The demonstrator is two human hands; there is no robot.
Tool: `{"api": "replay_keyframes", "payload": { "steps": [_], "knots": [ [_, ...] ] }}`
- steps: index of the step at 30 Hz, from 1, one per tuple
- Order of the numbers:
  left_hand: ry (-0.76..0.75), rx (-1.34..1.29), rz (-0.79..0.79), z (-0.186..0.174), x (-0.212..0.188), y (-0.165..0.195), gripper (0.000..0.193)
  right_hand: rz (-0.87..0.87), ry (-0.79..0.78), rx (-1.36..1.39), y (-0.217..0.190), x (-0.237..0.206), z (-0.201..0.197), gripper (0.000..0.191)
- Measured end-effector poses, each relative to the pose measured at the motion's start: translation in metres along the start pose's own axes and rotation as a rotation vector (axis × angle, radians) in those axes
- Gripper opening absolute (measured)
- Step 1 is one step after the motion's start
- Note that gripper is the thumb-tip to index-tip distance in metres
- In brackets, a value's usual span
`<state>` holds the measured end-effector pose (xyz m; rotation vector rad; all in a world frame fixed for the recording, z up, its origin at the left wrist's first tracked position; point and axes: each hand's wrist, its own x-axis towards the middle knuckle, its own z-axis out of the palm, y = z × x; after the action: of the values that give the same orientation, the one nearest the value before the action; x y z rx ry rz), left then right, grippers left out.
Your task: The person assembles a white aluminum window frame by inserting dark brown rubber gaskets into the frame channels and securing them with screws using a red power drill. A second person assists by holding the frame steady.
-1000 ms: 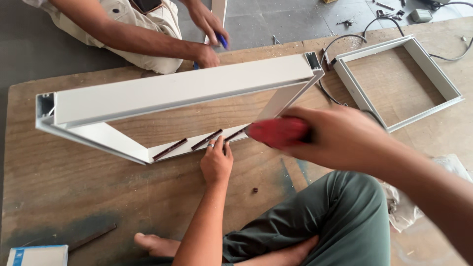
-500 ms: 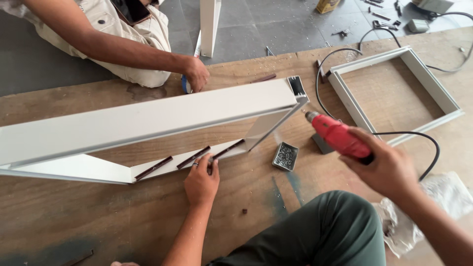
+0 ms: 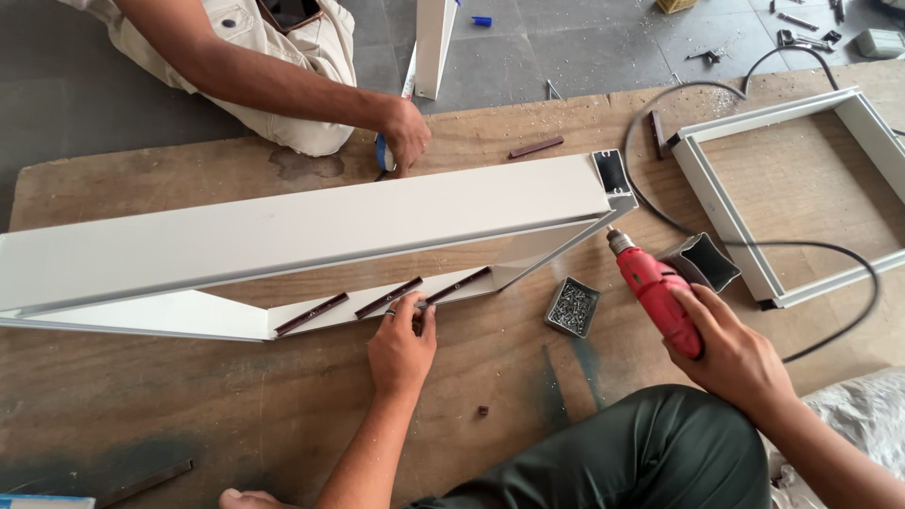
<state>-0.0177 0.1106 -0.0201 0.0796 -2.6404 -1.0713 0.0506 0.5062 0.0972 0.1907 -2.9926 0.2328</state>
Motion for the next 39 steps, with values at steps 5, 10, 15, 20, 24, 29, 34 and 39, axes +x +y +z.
{"api": "replay_keyframes", "payload": {
  "steps": [5,10,15,20,24,29,34,39],
  "knots": [
    [0.013,-0.003,0.017,-0.002,0.003,0.001,0.019,0.121,-0.207,-0.002,0.008,0.003,0.012,0.104],
    [0.006,-0.032,0.029,-0.003,0.003,0.001,0.02,0.202,-0.508,-0.138,-0.019,0.03,-0.023,0.115],
    [-0.058,0.004,-0.037,-0.003,0.005,-0.001,0.019,0.154,-0.152,-0.04,-0.094,0.05,-0.039,0.059],
    [-0.071,-0.046,-0.035,-0.006,0.007,0.0,0.019,0.152,-0.364,0.368,-0.201,0.077,0.03,0.074],
    [-0.076,-0.063,-0.056,-0.009,0.007,0.0,0.021,0.263,-0.518,0.244,-0.225,0.096,0.064,0.09],
    [-0.047,-0.066,-0.014,-0.008,0.009,-0.001,0.02,0.127,-0.381,0.276,-0.209,0.096,0.086,0.089],
    [-0.054,-0.043,0.009,-0.004,0.009,-0.007,0.02,0.273,-0.553,0.308,-0.112,0.094,0.07,0.027],
    [-0.024,-0.066,0.022,-0.003,0.008,-0.009,0.019,0.149,-0.252,0.275,-0.04,0.16,0.123,0.034]
  ]
}}
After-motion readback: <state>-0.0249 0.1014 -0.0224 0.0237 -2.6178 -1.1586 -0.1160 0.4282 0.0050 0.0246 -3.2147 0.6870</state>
